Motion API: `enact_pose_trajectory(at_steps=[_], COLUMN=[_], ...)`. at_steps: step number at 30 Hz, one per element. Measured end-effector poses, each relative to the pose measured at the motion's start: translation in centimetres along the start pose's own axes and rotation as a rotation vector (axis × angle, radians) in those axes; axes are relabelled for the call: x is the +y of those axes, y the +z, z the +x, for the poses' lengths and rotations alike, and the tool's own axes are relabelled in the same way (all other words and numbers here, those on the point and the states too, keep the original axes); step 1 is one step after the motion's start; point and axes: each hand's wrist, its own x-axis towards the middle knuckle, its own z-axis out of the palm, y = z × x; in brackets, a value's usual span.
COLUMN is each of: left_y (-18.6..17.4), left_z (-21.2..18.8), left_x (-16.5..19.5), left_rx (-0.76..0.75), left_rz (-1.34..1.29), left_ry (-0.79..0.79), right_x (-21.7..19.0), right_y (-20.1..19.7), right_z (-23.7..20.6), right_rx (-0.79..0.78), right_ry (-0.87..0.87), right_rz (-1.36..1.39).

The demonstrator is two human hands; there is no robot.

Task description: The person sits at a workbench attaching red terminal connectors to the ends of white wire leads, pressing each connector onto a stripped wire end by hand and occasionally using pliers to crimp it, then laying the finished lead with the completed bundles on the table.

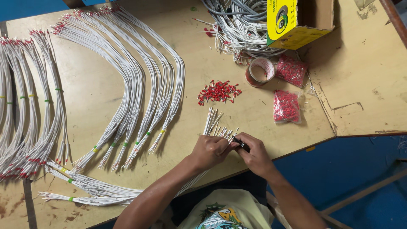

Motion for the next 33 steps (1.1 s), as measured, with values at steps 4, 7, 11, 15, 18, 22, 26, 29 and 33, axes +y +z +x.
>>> enact_pose_trajectory(at_steps=[4,7,11,15,18,22,26,29,33], left_y=[-0.2,-0.2,-0.3,-0.5,-1.0,-1.6,-2.0,-2.2,-2.3], left_z=[0.1,0.1,0.2,0.5,0.5,0.7,0.9,0.9,0.9], left_x=[0.2,0.4,0.4,0.0,-0.1,0.0,0.1,0.1,0.0], left_rx=[0.007,0.027,0.021,-0.053,-0.090,-0.098,-0.111,-0.115,-0.109], left_rz=[-0.002,-0.001,-0.010,-0.001,0.005,0.021,0.046,0.068,0.057], left_ry=[-0.002,0.022,0.007,-0.023,-0.036,-0.003,0.033,0.040,0.054], right_x=[0.7,1.4,1.6,0.3,-1.2,-2.8,-3.5,-3.7,-3.9], right_y=[0.2,0.5,0.8,0.2,-0.9,-1.6,-1.7,-1.6,-1.5], right_z=[-0.1,-0.2,-0.2,-0.1,-0.1,0.0,0.1,0.0,-0.1], right_rx=[0.006,-0.005,-0.001,0.024,0.032,0.023,-0.022,-0.041,-0.053], right_ry=[0.013,0.082,0.109,-0.015,-0.109,-0.160,-0.162,-0.172,-0.190], right_rz=[0.086,0.194,0.208,-0.022,-0.263,-0.369,-0.383,-0.375,-0.359])
